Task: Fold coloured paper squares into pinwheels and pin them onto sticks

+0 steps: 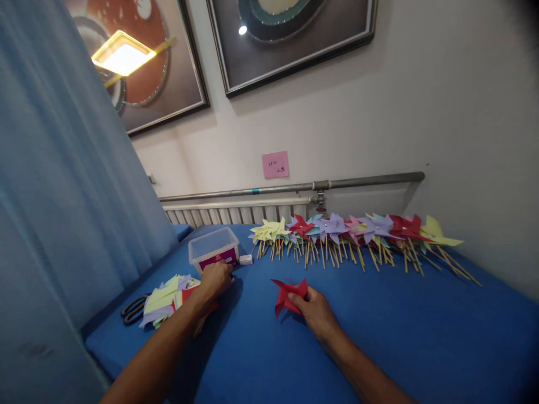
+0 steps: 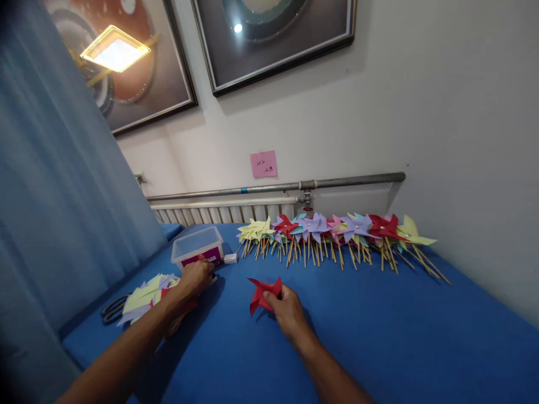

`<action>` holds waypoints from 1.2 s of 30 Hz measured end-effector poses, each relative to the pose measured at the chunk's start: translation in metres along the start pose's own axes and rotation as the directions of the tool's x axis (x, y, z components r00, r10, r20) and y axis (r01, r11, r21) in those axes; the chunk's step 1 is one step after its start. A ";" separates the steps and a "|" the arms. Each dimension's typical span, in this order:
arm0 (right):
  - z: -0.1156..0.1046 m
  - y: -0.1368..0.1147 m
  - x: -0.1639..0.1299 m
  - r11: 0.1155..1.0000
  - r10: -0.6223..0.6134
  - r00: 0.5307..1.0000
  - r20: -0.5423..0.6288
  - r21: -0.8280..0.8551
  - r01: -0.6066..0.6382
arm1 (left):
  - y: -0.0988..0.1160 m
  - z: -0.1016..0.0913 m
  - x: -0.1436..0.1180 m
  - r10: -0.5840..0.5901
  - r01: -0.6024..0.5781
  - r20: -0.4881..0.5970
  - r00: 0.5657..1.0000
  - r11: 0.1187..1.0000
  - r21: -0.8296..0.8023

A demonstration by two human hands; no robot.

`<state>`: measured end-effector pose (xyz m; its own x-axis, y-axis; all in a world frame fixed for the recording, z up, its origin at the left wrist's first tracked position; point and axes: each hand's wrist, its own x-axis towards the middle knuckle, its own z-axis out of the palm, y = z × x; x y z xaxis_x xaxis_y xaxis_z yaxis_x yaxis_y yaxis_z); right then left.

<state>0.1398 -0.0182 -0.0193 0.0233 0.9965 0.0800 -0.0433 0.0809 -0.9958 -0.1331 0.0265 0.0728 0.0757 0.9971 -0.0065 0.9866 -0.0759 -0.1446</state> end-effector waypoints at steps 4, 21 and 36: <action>-0.001 -0.001 0.000 0.999 0.033 0.999 -0.021 0.031 -0.033 | 0.012 0.000 -0.016 0.102 -0.105 -0.113 0.988 0.994 -0.018; -0.002 -0.012 -0.005 0.994 0.081 0.994 -0.073 0.082 -0.075 | 0.036 0.058 -0.015 0.085 -0.132 -0.102 0.991 0.707 -0.694; -0.003 -0.007 -0.002 0.994 0.088 0.992 -0.091 0.067 -0.083 | 0.047 0.055 -0.017 0.050 -0.037 0.004 0.999 0.795 -0.606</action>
<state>0.1430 -0.0206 -0.0128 0.1106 0.9938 -0.0129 -0.1122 -0.0004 -0.9937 -0.0955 0.0063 0.0117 0.1246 0.9920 -0.0181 0.8688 -0.1002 0.4849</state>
